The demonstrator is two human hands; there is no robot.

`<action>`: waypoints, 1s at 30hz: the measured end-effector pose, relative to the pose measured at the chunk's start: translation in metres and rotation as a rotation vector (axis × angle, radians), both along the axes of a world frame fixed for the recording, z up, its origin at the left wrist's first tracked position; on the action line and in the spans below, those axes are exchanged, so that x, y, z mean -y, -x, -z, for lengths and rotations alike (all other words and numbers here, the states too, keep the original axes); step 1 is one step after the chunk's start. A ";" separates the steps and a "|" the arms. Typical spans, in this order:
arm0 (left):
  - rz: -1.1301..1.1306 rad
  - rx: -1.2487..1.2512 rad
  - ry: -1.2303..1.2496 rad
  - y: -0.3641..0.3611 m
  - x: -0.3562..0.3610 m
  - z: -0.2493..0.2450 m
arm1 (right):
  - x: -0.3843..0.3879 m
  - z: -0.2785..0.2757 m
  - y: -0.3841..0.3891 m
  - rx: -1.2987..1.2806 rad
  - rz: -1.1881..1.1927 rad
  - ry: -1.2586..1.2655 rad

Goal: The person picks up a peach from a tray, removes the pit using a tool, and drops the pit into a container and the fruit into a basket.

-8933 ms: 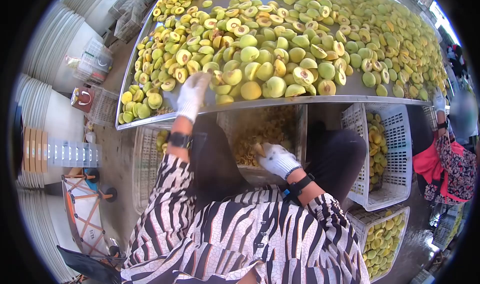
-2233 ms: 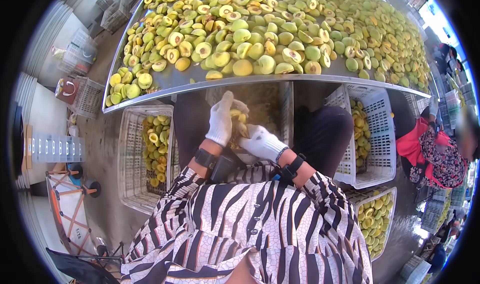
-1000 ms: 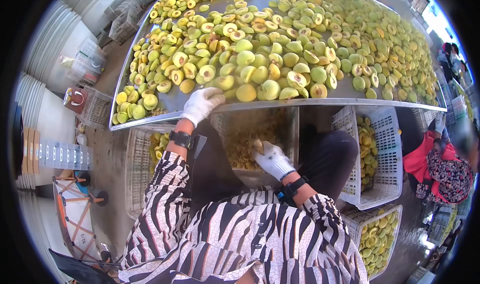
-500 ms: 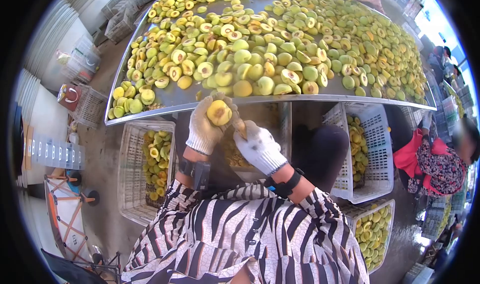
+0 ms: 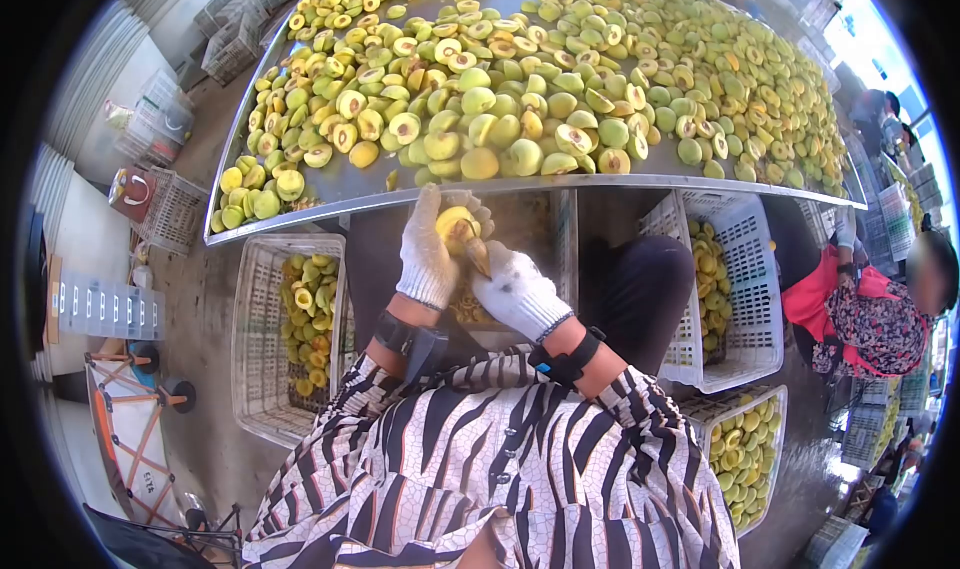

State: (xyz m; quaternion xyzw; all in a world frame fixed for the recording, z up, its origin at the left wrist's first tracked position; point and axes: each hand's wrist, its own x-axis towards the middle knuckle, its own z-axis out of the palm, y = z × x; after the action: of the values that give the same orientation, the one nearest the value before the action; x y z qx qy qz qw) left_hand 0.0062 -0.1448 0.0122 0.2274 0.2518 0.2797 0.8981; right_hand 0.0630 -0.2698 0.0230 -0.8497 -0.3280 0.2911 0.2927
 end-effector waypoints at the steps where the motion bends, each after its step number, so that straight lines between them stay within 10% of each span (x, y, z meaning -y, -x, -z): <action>1: 0.026 -0.013 -0.044 0.000 0.001 0.004 | 0.003 -0.002 0.000 -0.010 -0.022 0.000; 7: 0.089 -0.031 -0.166 0.000 0.007 0.001 | 0.010 0.028 0.000 -0.124 -0.065 -0.154; 20: 0.631 0.007 -0.173 0.005 -0.012 0.010 | 0.037 0.028 -0.019 -1.266 -0.180 -0.314; 23: 0.285 -0.123 -0.527 0.013 -0.028 -0.003 | 0.039 0.020 -0.036 -1.374 -0.135 -0.168; 24: 0.129 -0.289 -1.102 0.027 -0.040 -0.014 | 0.041 0.039 -0.042 -1.276 -0.156 -0.223; 26: -0.225 -0.705 -1.456 0.066 -0.088 -0.017 | 0.030 0.047 -0.048 -0.817 -0.111 -0.017; 30: -0.537 -1.137 -1.280 0.070 -0.114 -0.028 | 0.017 0.059 -0.043 -0.710 0.053 0.008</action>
State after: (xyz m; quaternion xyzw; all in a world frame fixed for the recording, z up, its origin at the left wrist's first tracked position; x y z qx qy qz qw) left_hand -0.0634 -0.0309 0.0406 0.7222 0.4990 0.4125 0.2434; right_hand 0.1062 -0.2863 -0.0363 -0.7049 -0.1822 0.5620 0.3925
